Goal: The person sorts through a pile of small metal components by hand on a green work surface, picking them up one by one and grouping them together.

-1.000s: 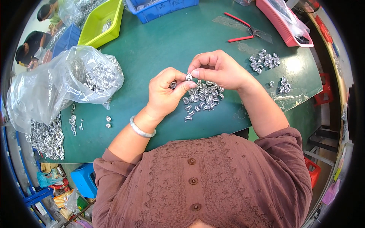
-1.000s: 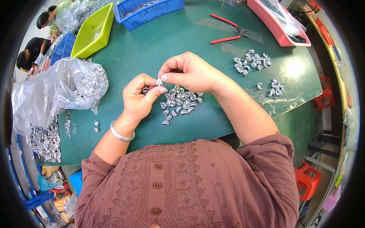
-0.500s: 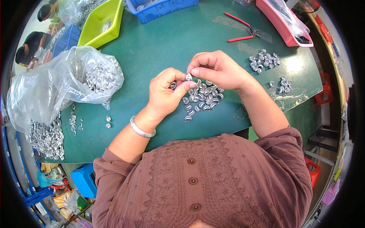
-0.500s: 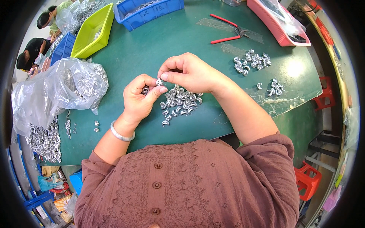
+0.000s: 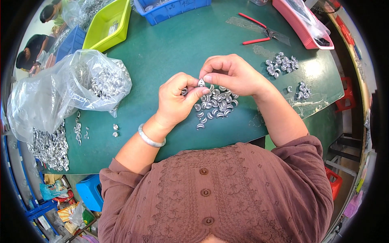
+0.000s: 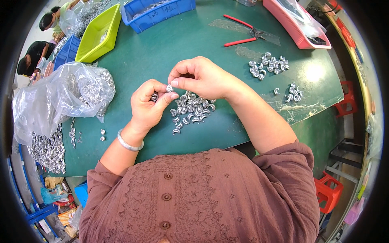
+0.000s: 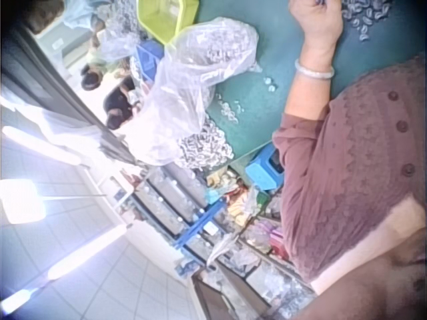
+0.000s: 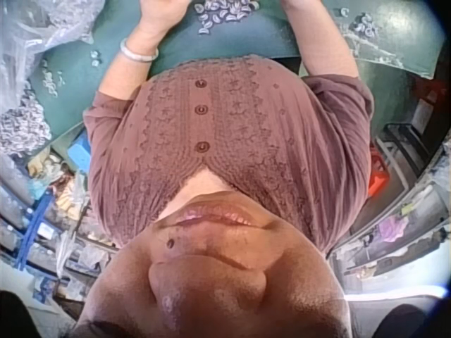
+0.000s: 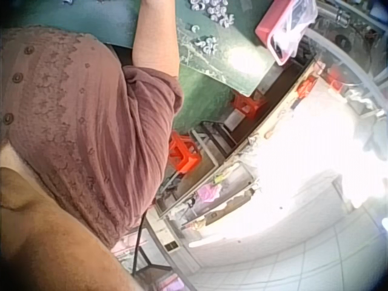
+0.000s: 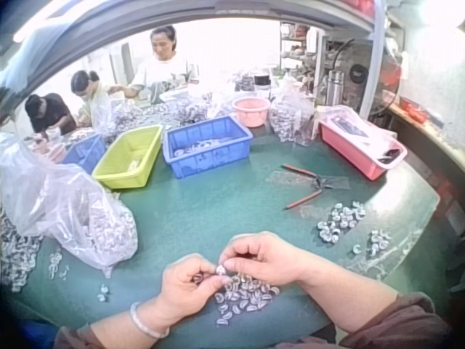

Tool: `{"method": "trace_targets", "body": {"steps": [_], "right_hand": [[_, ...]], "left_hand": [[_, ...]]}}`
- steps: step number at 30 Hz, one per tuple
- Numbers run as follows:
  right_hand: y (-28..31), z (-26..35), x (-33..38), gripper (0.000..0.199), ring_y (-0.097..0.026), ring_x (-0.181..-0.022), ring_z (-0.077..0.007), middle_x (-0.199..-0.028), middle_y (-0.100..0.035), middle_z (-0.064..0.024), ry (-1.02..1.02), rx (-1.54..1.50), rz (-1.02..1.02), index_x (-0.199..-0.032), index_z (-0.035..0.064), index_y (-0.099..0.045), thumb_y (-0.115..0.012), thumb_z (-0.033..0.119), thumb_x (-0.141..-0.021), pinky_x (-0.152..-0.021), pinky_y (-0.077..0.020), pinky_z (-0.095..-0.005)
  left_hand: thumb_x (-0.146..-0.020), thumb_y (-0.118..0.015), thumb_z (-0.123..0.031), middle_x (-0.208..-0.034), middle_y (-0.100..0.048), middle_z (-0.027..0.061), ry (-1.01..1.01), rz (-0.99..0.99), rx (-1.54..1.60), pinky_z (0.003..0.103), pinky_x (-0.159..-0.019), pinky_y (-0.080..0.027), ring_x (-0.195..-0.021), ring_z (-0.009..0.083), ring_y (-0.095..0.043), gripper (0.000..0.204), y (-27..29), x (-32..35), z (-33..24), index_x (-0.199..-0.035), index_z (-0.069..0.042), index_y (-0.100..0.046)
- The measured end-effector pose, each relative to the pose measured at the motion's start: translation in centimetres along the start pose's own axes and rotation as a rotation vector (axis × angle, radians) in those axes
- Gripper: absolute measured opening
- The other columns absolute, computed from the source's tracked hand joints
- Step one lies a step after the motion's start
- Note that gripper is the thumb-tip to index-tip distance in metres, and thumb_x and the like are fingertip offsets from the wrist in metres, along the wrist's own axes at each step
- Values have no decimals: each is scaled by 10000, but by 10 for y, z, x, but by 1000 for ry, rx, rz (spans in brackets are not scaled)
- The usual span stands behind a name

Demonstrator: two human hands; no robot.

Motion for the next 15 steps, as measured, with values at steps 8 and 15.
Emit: {"method": "trace_targets", "body": {"steps": [8,15], "right_hand": [[1,1,0,106,-518,-640,-85,-709,-591,-25,25,20,9,-828,13,-611,-575,106,-791,-581,-423,-236],[2,0,1,110,-518,-646,-87,-713,-592,-32,-9,31,4,-831,12,-606,-571,111,-800,-586,-423,-239]], "left_hand": [[-632,-748,-100,-598,-501,35,-132,-24,-160,253,-452,-382,-504,132,-481,197,1,-2,-6,-697,-55,-568],[-634,-746,-93,-600,-500,30,-96,-9,-120,247,-455,-380,-507,124,-477,193,0,-2,-6,-702,-52,-570]]}}
Point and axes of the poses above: each hand's wrist, its own x-axis away from the middle knuckle, its own y-axis out of the back of the hand, z = x × y, the point moved 2 cm from there along -x, towards the middle knuckle
